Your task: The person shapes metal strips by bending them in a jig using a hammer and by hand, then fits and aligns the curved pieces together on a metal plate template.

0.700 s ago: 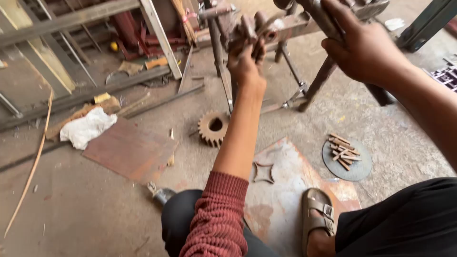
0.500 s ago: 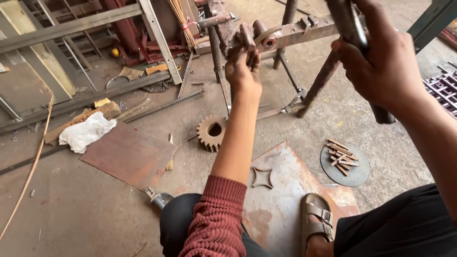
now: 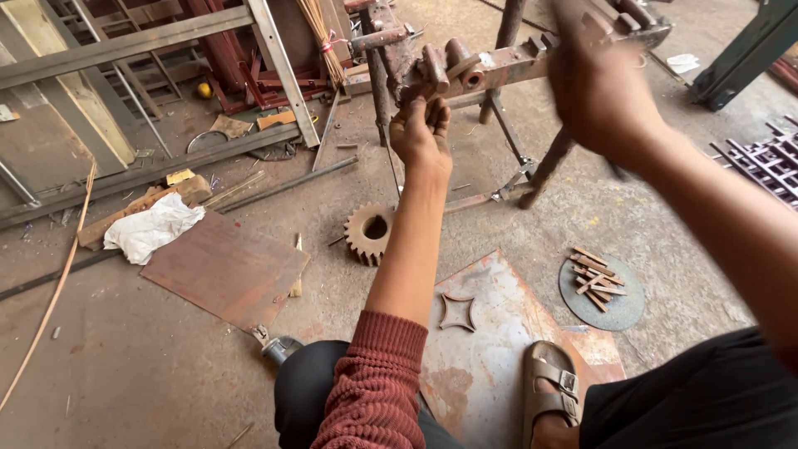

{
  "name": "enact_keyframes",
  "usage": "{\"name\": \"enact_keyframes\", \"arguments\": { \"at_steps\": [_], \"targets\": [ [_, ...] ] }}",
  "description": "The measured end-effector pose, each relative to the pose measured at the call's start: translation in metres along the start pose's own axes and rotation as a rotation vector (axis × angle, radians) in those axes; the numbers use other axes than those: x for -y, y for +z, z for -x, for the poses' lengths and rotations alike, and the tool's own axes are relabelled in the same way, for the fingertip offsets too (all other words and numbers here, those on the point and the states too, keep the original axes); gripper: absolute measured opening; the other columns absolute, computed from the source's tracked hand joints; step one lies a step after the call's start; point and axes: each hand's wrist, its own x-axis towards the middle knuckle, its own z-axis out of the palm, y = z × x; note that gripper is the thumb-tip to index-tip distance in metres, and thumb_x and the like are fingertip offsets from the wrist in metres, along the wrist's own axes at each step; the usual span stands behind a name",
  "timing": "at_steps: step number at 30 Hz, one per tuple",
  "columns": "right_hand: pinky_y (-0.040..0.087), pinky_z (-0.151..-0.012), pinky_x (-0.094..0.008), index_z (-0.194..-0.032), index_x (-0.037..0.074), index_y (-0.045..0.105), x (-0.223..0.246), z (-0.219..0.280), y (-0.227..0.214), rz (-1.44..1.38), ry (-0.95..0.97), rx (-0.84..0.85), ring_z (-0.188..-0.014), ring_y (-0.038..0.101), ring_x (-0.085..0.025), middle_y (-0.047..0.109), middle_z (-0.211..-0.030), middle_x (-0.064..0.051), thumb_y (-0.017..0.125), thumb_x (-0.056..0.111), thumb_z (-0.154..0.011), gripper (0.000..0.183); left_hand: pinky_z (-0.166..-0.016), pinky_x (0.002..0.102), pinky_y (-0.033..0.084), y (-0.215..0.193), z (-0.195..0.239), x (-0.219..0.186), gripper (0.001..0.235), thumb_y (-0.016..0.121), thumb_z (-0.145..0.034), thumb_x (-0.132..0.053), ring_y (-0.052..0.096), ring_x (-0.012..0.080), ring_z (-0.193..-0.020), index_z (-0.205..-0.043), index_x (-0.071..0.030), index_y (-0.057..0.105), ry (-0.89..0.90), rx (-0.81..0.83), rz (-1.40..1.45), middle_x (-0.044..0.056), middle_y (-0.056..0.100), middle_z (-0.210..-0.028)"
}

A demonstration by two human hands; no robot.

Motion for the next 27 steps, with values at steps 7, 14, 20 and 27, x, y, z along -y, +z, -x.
{"name": "enact_keyframes", "arguments": {
  "at_steps": [7, 14, 20, 27],
  "targets": [
    [0.058, -0.058, -0.035, -0.141, 0.003, 0.050, 0.010, 0.013, -0.068, -0.655, 0.034, -0.195, -0.064, 0.066, -0.021, 0.067, -0.084, -0.014, 0.055, 0.019, -0.121, 0.027, -0.059, 0.031, 0.062, -0.007, -0.001, 0.001, 0.010, 0.064, -0.095, -0.005, 0.070, 0.0188, -0.070, -0.103, 0.001, 0.063, 0.005, 0.015, -0.030, 0.012, 0.072, -0.086],
    [0.055, -0.048, -0.036, -0.153, 0.012, 0.040, 0.031, 0.011, -0.054, -0.759, 0.205, 0.203, -0.057, 0.064, -0.024, 0.065, -0.078, -0.015, 0.051, 0.012, -0.107, 0.047, -0.057, 0.030, 0.063, -0.006, 0.002, -0.001, 0.012, 0.062, -0.096, -0.005, 0.070, 0.0211, -0.068, -0.101, 0.007, 0.062, -0.040, 0.039, -0.023, 0.015, 0.071, -0.085],
    [0.057, -0.052, -0.033, -0.160, 0.016, 0.039, 0.023, 0.097, -0.049, -1.117, 0.610, 0.074, -0.064, 0.064, -0.018, 0.065, -0.087, -0.006, 0.065, 0.017, -0.099, 0.066, -0.056, 0.031, 0.062, -0.009, 0.015, -0.012, 0.016, 0.065, -0.093, -0.004, 0.069, 0.0210, -0.065, -0.105, 0.006, 0.062, -0.140, 0.220, -0.115, 0.016, 0.070, -0.084],
    [0.043, -0.045, -0.036, -0.113, 0.000, 0.060, 0.017, 0.155, 0.007, -1.517, 0.835, 0.170, -0.051, 0.052, -0.017, 0.055, -0.068, -0.007, 0.069, 0.012, -0.098, 0.021, -0.069, 0.034, 0.061, -0.032, 0.045, -0.012, 0.032, 0.074, -0.088, -0.005, 0.070, 0.0203, -0.077, -0.119, 0.002, 0.066, -0.235, 0.660, -0.441, 0.012, 0.072, -0.093]
  ]
}}
